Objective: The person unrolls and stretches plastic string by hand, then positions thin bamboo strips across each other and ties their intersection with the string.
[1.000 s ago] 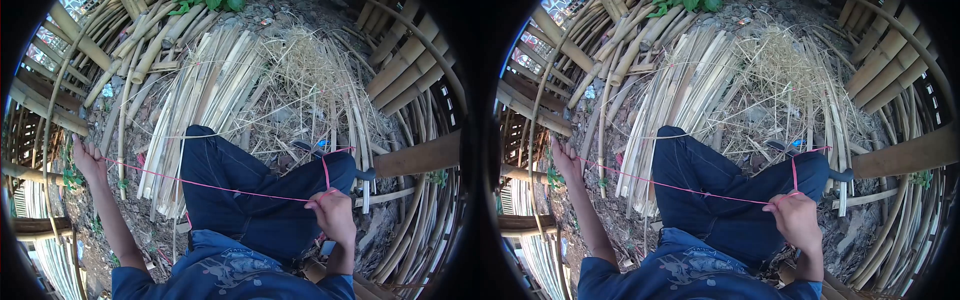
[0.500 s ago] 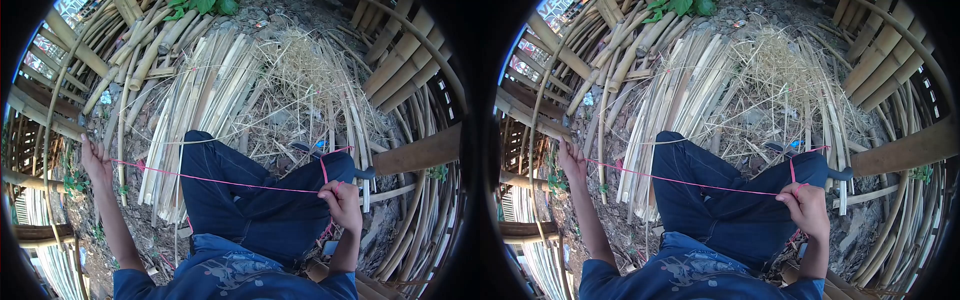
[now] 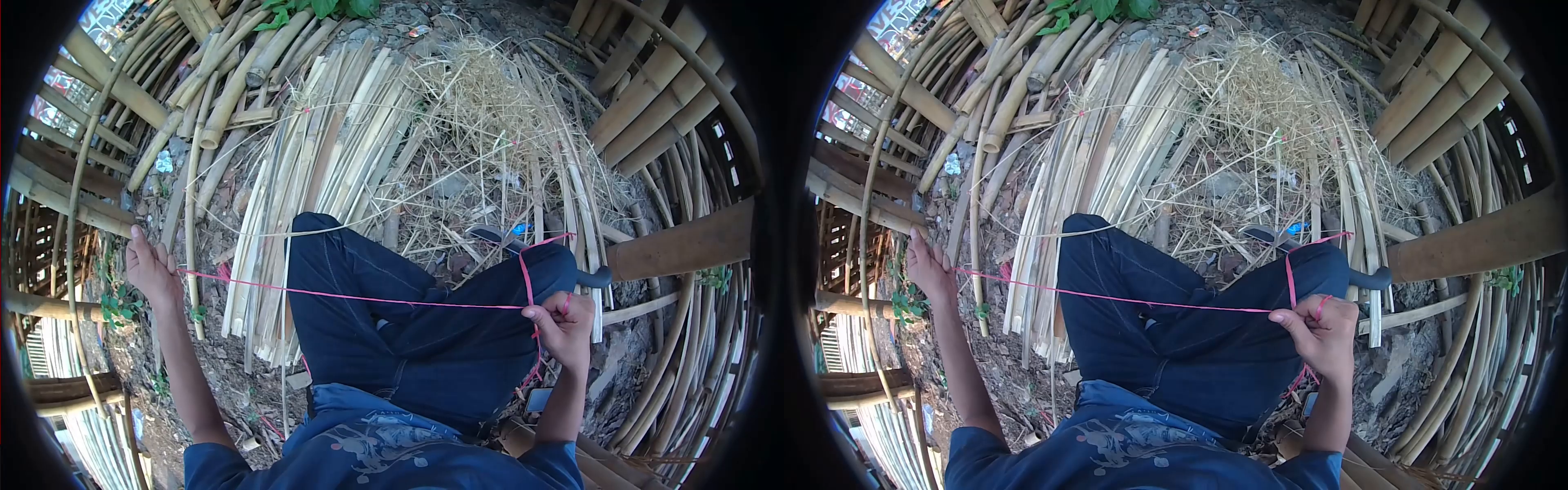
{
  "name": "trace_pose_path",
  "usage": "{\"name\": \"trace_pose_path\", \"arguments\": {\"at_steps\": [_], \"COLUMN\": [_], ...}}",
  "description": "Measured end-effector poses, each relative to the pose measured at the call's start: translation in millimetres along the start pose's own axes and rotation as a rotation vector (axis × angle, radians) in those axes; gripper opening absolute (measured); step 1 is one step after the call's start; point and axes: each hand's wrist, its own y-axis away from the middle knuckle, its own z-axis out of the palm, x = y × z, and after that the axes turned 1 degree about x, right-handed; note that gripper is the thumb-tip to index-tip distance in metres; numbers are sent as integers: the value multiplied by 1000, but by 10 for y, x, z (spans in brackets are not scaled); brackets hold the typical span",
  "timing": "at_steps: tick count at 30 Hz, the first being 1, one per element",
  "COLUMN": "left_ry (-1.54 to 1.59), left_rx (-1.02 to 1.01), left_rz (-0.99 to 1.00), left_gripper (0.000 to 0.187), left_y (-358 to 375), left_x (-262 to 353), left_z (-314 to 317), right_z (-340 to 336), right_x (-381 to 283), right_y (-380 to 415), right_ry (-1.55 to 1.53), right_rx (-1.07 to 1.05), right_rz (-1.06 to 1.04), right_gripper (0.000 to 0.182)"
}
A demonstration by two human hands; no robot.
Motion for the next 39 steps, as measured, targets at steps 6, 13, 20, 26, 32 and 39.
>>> {"name": "trace_pose_path", "arguments": {"at_steps": [6, 13, 20, 26, 32, 39], "left_ry": [-68, -845, -938, -1073, -673, -231], "left_rx": [-49, -1039, -1410, -1302, -1535, -1567], "left_rz": [-5, 479, 788, 773, 943, -24], "left_gripper": [34, 25, 12, 10, 19, 20], "left_y": [27, 743, 1416, 1235, 1906, 1851], "left_x": [-54, 190, 152, 25, 124, 68], "left_z": [7, 258, 467, 365, 835, 943], "right_z": [-42, -369, -1080, -1177, 574, 1259], "right_x": [16, 502, 1700, 1450, -337, -650], "right_y": [1, 256, 1068, 1153, 119, 64], "right_ry": [12, -182, -595, -418, -305, -829], "right_rx": [10, 161, 840, 1422, 229, -400], "right_rz": [-19, 282, 352, 729, -164, 382], "right_gripper": [34, 29, 58, 69, 63, 24]}}
